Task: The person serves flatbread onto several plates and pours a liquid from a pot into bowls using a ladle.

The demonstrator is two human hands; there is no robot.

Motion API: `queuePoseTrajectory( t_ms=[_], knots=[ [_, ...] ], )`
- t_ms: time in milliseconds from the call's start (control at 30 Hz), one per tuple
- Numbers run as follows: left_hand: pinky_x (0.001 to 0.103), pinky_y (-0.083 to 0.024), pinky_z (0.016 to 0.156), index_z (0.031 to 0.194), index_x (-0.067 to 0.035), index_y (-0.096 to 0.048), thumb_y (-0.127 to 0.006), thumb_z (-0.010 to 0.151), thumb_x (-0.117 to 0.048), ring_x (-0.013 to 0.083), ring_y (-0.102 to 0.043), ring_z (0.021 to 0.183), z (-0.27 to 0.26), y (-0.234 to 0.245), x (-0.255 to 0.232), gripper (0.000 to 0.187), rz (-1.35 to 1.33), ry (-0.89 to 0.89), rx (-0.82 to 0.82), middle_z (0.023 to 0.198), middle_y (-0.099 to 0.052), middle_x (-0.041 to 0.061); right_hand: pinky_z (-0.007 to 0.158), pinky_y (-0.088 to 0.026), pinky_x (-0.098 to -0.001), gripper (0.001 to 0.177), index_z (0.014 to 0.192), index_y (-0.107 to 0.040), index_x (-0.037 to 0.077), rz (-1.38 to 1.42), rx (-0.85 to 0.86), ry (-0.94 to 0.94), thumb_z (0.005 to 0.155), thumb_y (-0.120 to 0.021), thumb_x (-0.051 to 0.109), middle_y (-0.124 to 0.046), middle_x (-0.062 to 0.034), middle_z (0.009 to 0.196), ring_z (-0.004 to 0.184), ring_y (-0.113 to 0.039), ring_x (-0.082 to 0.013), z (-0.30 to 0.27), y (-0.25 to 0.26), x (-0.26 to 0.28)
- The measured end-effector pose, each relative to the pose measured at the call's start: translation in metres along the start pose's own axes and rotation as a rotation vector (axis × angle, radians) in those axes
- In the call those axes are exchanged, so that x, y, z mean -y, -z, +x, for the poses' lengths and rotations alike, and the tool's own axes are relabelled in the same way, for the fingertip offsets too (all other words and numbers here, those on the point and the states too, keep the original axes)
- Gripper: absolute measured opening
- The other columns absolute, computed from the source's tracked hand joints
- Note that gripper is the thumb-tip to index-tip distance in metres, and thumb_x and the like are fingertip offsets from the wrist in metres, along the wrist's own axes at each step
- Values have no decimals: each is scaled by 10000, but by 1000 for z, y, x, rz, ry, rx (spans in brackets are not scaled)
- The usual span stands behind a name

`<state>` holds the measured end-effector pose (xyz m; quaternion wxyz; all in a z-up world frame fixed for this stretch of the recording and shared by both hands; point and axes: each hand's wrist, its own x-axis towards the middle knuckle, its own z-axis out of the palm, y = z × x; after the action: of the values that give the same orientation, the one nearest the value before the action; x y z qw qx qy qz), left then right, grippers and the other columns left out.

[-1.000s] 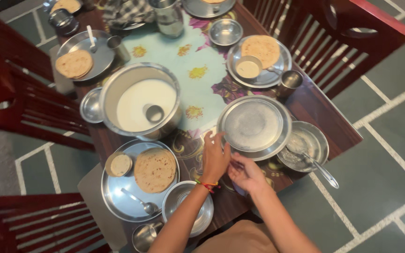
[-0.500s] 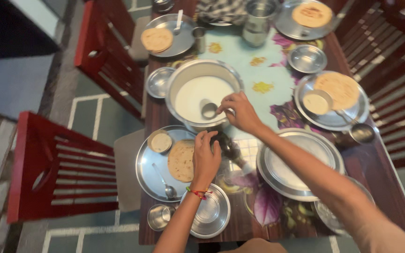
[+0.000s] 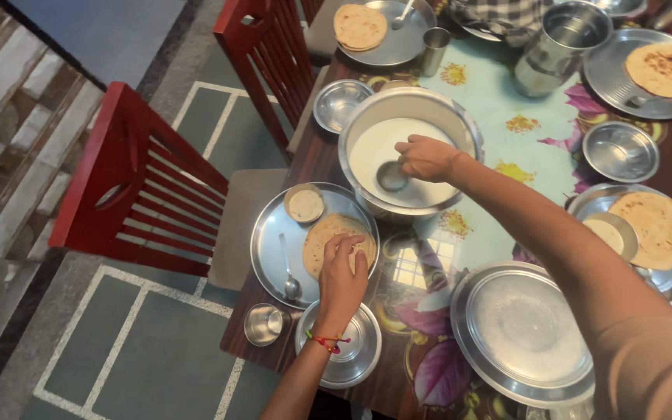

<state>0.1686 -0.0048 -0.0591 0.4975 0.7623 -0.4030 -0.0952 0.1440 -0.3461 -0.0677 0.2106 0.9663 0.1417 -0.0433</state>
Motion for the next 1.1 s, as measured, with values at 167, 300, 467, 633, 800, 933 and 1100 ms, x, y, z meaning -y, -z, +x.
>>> queuePoseTrajectory(
  t_ms=[167, 300, 467, 633, 800, 933, 1100],
  knots=[
    [429, -545, 915, 1195, -80, -669, -608, 942, -116, 356, -669, 1058, 6, 4, 6, 263, -20, 75, 13, 1261, -598, 183, 820, -470, -348, 189, 710, -713, 187, 91, -76, -123, 847, -607, 262, -693, 29, 796, 1015, -578, -189, 9, -9, -9],
    [423, -559, 870, 1172, -70, -667, -621, 930, -110, 346, -692, 1011, 5, 1, 13, 250, -28, 103, 35, 1230, -605, 178, 812, -471, -370, 168, 706, -719, 185, 55, -109, -250, 831, -625, 246, -698, 15, 815, 999, -592, -187, 3, -27, -3],
    [431, -557, 858, 1151, -85, -667, -553, 927, -48, 327, -721, 995, 4, 0, 29, 254, 8, 74, 117, 1134, -693, 159, 846, -485, -386, 139, 820, -780, 185, 153, 224, -381, 818, -655, 244, -743, 7, 856, 1028, -618, -208, -1, -18, 8],
    [477, -504, 861, 1114, -109, -696, -542, 883, -5, 318, -725, 952, 11, 2, 30, 297, 159, 41, 172, 995, -770, 106, 883, -494, -387, 272, 960, -778, 180, 316, 331, -377, 809, -672, 380, -749, -37, 939, 1037, -626, -243, 9, 26, 18],
    [594, -405, 894, 1084, -68, -691, -587, 876, -17, 345, -722, 884, -3, 4, 22, 238, 244, -9, 68, 960, -777, 123, 858, -527, -454, 345, 1084, -762, 215, 462, 218, -384, 887, -629, 464, -755, -95, 952, 1011, -634, -319, 28, 19, 18],
    [485, -527, 830, 1133, -69, -689, -565, 898, -11, 391, -689, 930, -8, 8, 23, 272, 209, 58, 132, 1036, -734, 181, 864, -537, -459, 309, 1018, -778, 190, 415, 36, -494, 883, -639, 431, -766, -86, 948, 1007, -650, -331, 36, -18, 1],
    [473, -529, 821, 1089, -23, -673, -619, 896, -46, 402, -684, 944, -2, 14, 19, 202, 107, 34, 68, 1030, -722, 198, 885, -536, -453, 312, 783, -794, 146, 256, -79, -516, 817, -699, 441, -768, -67, 960, 1024, -656, -336, 18, -38, -13]
  ],
)
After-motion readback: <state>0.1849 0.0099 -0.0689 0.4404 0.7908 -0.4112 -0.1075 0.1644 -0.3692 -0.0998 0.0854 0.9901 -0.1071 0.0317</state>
